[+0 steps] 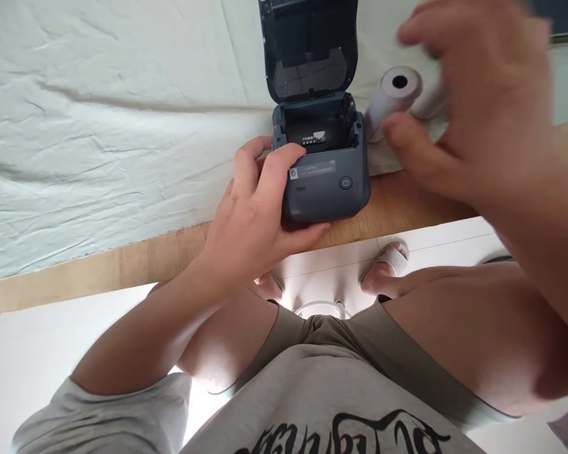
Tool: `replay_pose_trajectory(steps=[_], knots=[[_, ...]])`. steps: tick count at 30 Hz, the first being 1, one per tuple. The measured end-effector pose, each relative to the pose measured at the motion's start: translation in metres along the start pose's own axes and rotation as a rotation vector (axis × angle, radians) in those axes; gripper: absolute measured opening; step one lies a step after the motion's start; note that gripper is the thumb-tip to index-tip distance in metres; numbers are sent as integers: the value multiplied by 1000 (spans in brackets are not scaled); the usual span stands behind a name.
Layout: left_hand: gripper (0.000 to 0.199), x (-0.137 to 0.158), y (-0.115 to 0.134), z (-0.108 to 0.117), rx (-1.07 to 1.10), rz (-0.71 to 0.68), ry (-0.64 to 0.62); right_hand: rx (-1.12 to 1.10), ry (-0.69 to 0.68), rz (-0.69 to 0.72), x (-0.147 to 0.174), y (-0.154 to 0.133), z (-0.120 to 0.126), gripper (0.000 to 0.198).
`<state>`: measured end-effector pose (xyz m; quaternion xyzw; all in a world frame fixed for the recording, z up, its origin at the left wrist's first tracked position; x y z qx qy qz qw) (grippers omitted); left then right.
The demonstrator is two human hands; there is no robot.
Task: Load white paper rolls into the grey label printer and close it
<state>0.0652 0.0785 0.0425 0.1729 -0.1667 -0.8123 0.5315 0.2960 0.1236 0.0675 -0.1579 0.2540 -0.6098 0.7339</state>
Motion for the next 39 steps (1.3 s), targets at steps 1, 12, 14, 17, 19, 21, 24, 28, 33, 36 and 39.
replay_pose_trajectory(steps=[1, 12, 14, 17, 19, 21, 24, 28, 33, 36, 39], knots=[[90, 0, 0, 0, -2, -1, 5, 108, -17, 40, -1, -7, -6, 83], [92, 1, 2, -2, -29, -51, 10, 298, 19, 70, 2, -13, -10, 69], [93, 2, 3, -2, -32, -85, 33, 264, 59, 81, 8, -15, -8, 68], [93, 2, 1, -3, -35, -84, 35, 207, 67, 84, 13, -14, -11, 62], [91, 2, 0, -4, -41, -70, 20, 160, 44, 122, 11, -15, -15, 49], [91, 2, 0, -4, -47, -70, 18, 104, 10, 181, 7, -17, -19, 40], [91, 2, 0, -3, -32, -72, 17, 46, -44, 201, 2, -15, -25, 42], [91, 2, -1, -3, -16, -65, 18, 34, -68, 152, 0, -6, -29, 64], [92, 2, -1, -2, -26, -80, 24, 88, -55, 64, 2, -1, -26, 75], [92, 2, -1, -4, -26, -70, 7, 152, -15, 11, 3, -2, -20, 71], [93, 2, -2, -4, -28, -57, -5, 163, 32, -29, 5, -1, -15, 73]])
Point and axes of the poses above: each hand's wrist, its own x-axis away from the middle knuckle, its own z-axis out of the back of the hand, y = z × x, the point moved 9 cm from there along -x, towards the middle knuckle, and after that the axes turned 3 degrees about -x, right-handed, at the moved point
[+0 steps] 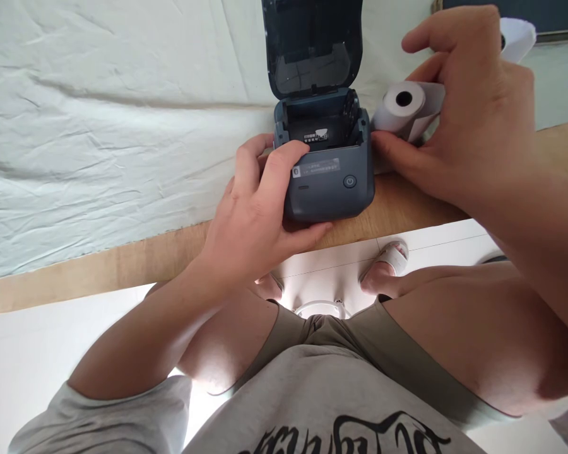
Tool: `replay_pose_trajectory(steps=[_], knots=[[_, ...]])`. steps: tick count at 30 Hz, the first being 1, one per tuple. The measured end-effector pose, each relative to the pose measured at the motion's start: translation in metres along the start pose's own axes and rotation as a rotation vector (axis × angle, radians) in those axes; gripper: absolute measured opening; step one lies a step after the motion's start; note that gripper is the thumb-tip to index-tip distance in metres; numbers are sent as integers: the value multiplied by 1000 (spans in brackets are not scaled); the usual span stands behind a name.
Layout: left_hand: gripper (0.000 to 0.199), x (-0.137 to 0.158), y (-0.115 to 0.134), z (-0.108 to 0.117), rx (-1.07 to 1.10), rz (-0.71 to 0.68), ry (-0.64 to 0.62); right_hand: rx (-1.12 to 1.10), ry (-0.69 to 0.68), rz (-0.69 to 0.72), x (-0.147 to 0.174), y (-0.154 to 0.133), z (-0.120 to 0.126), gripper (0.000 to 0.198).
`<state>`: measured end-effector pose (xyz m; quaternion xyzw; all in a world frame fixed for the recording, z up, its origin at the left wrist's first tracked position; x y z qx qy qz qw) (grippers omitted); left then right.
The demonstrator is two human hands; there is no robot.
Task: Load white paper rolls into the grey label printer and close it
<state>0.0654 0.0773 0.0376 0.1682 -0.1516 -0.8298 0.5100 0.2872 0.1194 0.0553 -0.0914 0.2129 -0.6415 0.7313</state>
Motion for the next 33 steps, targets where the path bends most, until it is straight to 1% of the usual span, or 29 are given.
replay_pose_trajectory(steps=[3, 6, 8, 12, 14, 17, 19, 22, 23, 26, 28, 31, 33], knots=[[93, 0, 1, 0, 7, -6, 2, -54, 23, -41, 2, 6, 1, 79], [94, 0, 0, -1, 11, -13, 1, -95, 41, -43, 5, 10, 3, 72], [94, 1, 0, -1, 6, -14, 7, -127, 31, 20, 6, 7, 4, 60], [92, 1, 0, 0, 1, -21, 26, -176, 9, 205, 9, -9, 6, 42], [94, 1, -1, 0, 9, -16, 28, -191, 47, 276, 9, -17, 13, 42], [97, 2, -5, 0, 31, -1, 28, -136, 156, 366, 9, -32, 25, 50], [99, 2, -3, 1, 59, -22, 33, -89, 171, 394, 5, -43, 27, 58], [108, 1, 0, 3, 116, -50, 31, -96, 86, 371, -6, -53, 20, 67], [110, 0, 0, 3, 127, -43, 26, -109, 56, 364, -9, -56, 18, 66], [110, 0, -2, 2, 126, -11, 6, -155, -14, 408, -14, -69, 11, 58], [110, 0, -2, 3, 119, -21, 10, -166, -86, 423, -16, -76, 4, 55], [109, 0, -2, 2, 101, -32, 13, -148, -202, 382, -20, -78, -9, 55], [111, 0, -2, 1, 90, -24, 7, -144, -205, 368, -22, -80, -10, 52]])
Point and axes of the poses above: each hand's wrist, its own x-axis away from the middle knuckle, its own z-axis out of the back of the hand, y = z × x, the point moved 9 cm from there along -x, towards the middle knuckle, and after that the axes turned 3 degrees about -x, right-handed, at the moved point
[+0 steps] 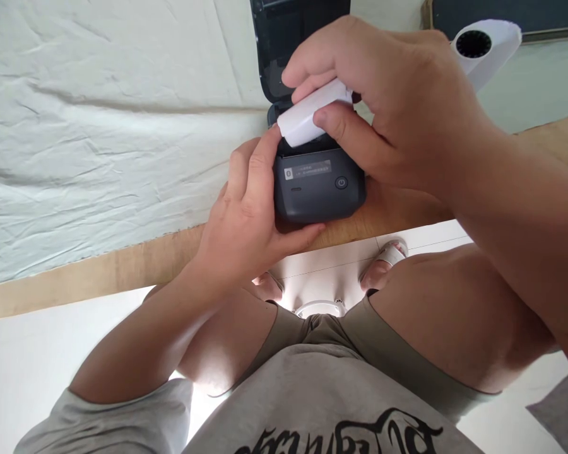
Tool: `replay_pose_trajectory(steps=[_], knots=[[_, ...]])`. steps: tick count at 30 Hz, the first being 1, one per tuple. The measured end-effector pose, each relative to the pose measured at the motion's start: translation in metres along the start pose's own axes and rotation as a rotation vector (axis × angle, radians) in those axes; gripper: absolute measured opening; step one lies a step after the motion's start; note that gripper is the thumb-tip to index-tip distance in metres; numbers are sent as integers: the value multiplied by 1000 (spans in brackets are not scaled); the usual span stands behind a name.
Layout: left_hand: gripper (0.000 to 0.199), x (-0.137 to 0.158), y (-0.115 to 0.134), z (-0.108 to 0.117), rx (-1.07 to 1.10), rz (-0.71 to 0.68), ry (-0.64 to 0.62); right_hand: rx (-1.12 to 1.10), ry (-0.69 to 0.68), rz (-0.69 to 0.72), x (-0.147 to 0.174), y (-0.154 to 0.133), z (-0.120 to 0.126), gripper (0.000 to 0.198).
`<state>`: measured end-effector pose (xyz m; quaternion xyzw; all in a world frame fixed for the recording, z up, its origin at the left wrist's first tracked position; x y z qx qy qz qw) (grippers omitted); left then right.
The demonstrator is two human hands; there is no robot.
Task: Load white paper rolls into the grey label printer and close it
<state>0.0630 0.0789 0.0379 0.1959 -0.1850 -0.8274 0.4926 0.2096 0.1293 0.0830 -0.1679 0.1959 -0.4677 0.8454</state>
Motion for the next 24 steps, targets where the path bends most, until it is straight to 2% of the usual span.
replay_pose_trajectory(steps=[5, 10, 16, 21, 24], knots=[[126, 1, -3, -3, -14, 27, -2, 10, 135, -50, 2, 5, 11, 39], [126, 1, -2, -3, -25, -10, 28, -166, 283, -6, 5, 8, 22, 32], [123, 2, -5, -3, -18, 8, 22, -17, 230, -2, 3, 13, 13, 29], [124, 2, -9, -5, -11, 13, -6, -141, 239, 2, 2, 16, 14, 50], [125, 1, -10, -6, -26, 25, -29, -121, 213, -54, 1, 23, 12, 40]])
Point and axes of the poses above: each hand's wrist, its own x-axis away from the middle knuckle, its own z-axis out of the back of the hand, y = z × x, the point moved 9 cm from there along -x, towards the middle knuckle, and after that the axes turned 3 degrees about -x, right-handed, at the moved point
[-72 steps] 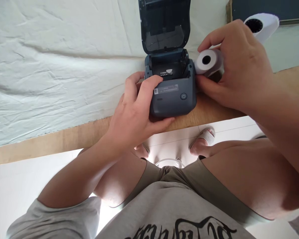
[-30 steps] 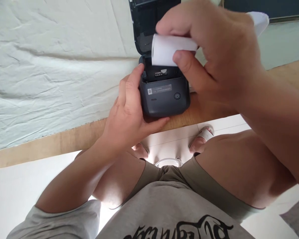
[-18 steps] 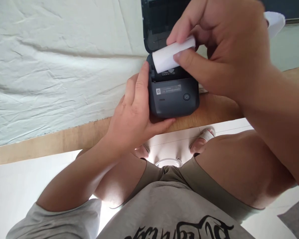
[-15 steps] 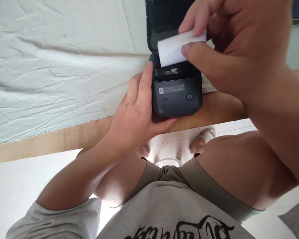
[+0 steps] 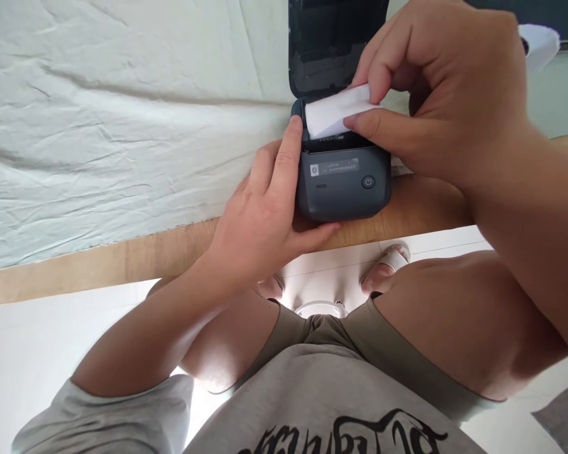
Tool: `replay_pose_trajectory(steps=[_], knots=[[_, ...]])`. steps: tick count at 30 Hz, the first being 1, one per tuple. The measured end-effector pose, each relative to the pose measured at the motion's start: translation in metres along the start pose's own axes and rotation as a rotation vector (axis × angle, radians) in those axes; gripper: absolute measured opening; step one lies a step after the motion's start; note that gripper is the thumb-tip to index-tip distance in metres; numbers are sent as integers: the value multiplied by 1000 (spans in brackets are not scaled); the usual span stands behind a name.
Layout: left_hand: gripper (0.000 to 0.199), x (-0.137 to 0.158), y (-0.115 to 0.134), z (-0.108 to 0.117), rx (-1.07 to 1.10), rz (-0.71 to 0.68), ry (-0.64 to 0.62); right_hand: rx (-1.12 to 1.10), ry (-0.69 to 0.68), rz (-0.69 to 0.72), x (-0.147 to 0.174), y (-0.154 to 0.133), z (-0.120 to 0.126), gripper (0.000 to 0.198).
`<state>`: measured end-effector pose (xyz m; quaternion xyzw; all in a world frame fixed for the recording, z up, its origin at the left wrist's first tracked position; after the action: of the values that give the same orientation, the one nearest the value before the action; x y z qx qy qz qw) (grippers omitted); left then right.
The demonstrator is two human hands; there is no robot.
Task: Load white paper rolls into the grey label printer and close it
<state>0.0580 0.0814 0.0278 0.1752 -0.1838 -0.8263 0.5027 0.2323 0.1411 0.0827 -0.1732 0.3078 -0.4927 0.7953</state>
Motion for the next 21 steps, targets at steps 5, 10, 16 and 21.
replay_pose_trajectory(steps=[5, 10, 16, 21], knots=[[121, -1, 5, -1, -27, -10, -18, -7, -8, -57, 2, 2, 1, 31], [120, 1, 9, 3, -5, -46, 28, -87, -57, 27, 7, -11, 3, 40], [87, 2, 16, 8, 2, -109, 41, -132, -237, 131, 13, -12, -7, 46], [86, 3, 15, 7, 7, -104, 21, -211, -189, 215, 11, -20, -5, 42]])
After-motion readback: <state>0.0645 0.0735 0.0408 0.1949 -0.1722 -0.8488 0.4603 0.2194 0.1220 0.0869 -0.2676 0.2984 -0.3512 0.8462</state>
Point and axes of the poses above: each hand's wrist, its own x-axis away from the middle knuckle, its own z-axis out of the back of the hand, y = z × x, the point moved 9 cm from there along -x, towards the middle knuckle, and after that the axes turned 3 degrees about -x, right-handed, at the moved point
